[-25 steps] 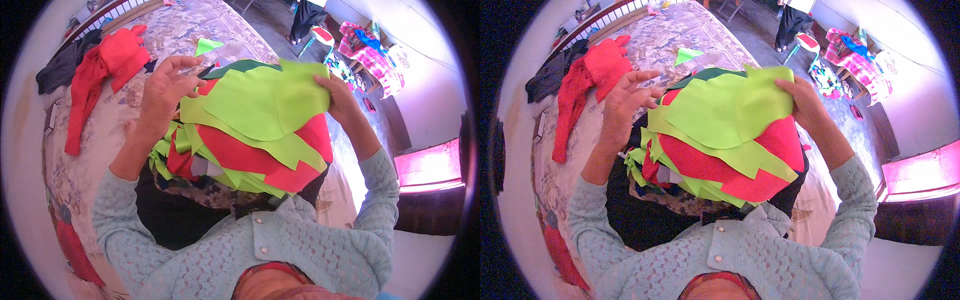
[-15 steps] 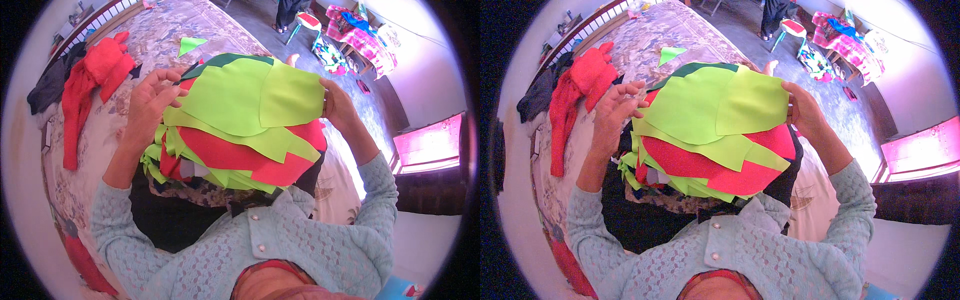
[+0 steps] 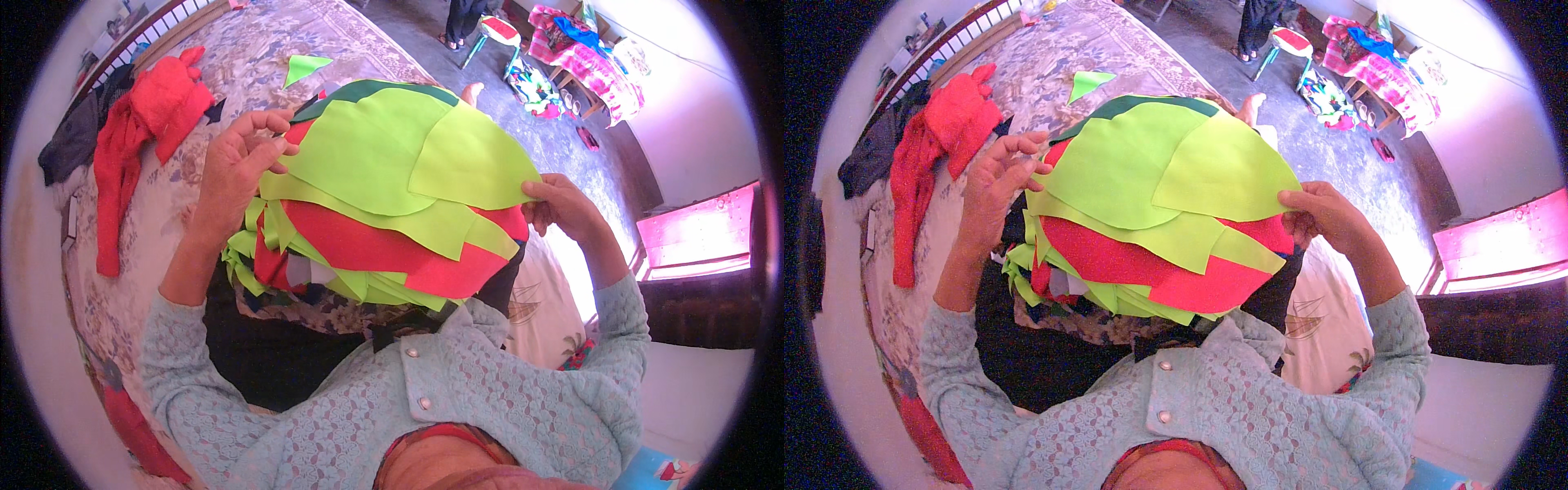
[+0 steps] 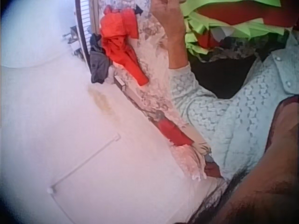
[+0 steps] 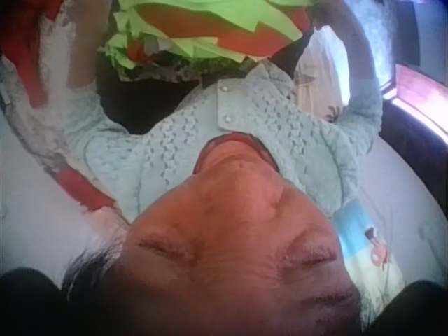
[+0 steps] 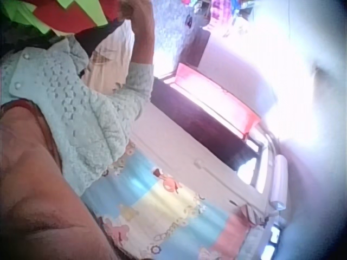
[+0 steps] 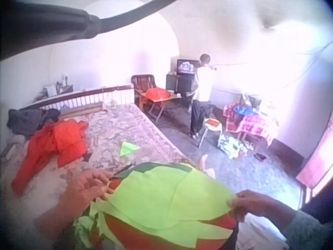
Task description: The person sits on a bed and repeatedly picks up, folds, and stacks colorful fabric pieces into a pile on their lap. They handle red, green, black, and patterned pieces one at a time, smoothing and repositioning them to form a compact stack.
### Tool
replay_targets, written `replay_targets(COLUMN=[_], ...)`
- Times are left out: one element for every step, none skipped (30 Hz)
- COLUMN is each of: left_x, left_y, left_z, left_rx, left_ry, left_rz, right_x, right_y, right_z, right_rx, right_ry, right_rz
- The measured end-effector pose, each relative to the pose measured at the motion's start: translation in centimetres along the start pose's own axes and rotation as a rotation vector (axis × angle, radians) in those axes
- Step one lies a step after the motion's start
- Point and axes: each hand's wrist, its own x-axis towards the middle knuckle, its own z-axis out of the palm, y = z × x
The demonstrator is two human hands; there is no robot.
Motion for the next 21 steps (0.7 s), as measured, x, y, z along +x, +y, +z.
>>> replay_targets(left_x=[0.0,0.0,0.0,0.0,0.1,0.1,0.0,0.0,0.0,0.0,-0.2,-0.3,-0.1,-0.1,0.0,0.6,1.0,1.6,1.6,1.6,1.5], left_y=[0.0,0.0,0.0,0.0,-0.1,-0.1,-0.1,0.0,0.1,0.3,0.4,0.3,-0.1,-0.6,-1.1,-1.5,-2.0,-2.6,-2.9,-3.5,-4.4], left_z=[0.0,-0.1,-0.1,-0.1,-0.2,-0.2,-0.3,-0.3,-0.3,-0.5,-0.8,-1.2,-1.4,-2.2,-2.9,-3.6,-4.2,-4.6,-5.1,-6.1,-7.0], left_rx=[0.009,0.019,0.028,0.021,0.014,0.007,0.016,0.026,0.035,0.057,0.076,0.095,0.078,0.078,0.079,0.092,0.114,0.079,0.059,0.056,0.047], left_ry=[0.0,-0.001,-0.001,-0.001,0.0,0.002,0.006,0.012,0.02,0.034,0.054,0.078,0.09,0.12,0.153,0.173,0.199,0.21,0.235,0.264,0.29], left_rz=[-0.003,-0.006,-0.009,-0.006,-0.003,0.0,0.005,0.01,0.013,0.024,0.032,0.038,0.052,0.052,0.049,0.032,0.005,0.014,0.018,-0.001,-0.013], right_x=[-0.2,-0.4,-0.6,-0.7,-0.6,-0.6,-0.7,-0.8,-0.9,-1.1,-1.2,-0.6,-0.1,0.3,0.1,1.0,1.9,2.7,3.0,3.6,4.5], right_y=[0.1,0.3,0.4,0.5,0.8,0.9,0.9,0.7,0.4,-0.4,-1.2,-1.9,-2.4,-3.8,-5.3,-5.1,-6.2,-6.4,-8.0,-9.4,-10.4], right_z=[0.0,-0.1,-0.3,-0.5,-0.7,-0.9,-0.9,-0.9,-1.0,-1.1,-1.4,-2.3,-3.5,-3.3,-2.5,-3.3,-3.4,-3.8,-0.7,1.1,2.6], right_rx=[-0.01,-0.02,-0.03,-0.037,-0.043,-0.05,-0.096,-0.143,-0.191,-0.315,-0.446,-0.596,-0.758,-0.933,-1.005,-0.911,-0.922,-0.987,-0.873,-0.974,-1.077], right_ry=[-0.009,-0.017,-0.026,-0.035,-0.045,-0.055,-0.07,-0.087,-0.106,-0.094,-0.087,0.022,0.156,0.259,0.428,0.493,0.416,0.418,0.323,0.296,0.277], right_rz=[0.0,0.001,0.001,0.011,0.02,0.03,0.036,0.043,0.049,0.048,0.048,0.062,-0.029,-0.241,-0.334,-0.427,-0.588,-0.71,-0.814,-0.917,-1.022])
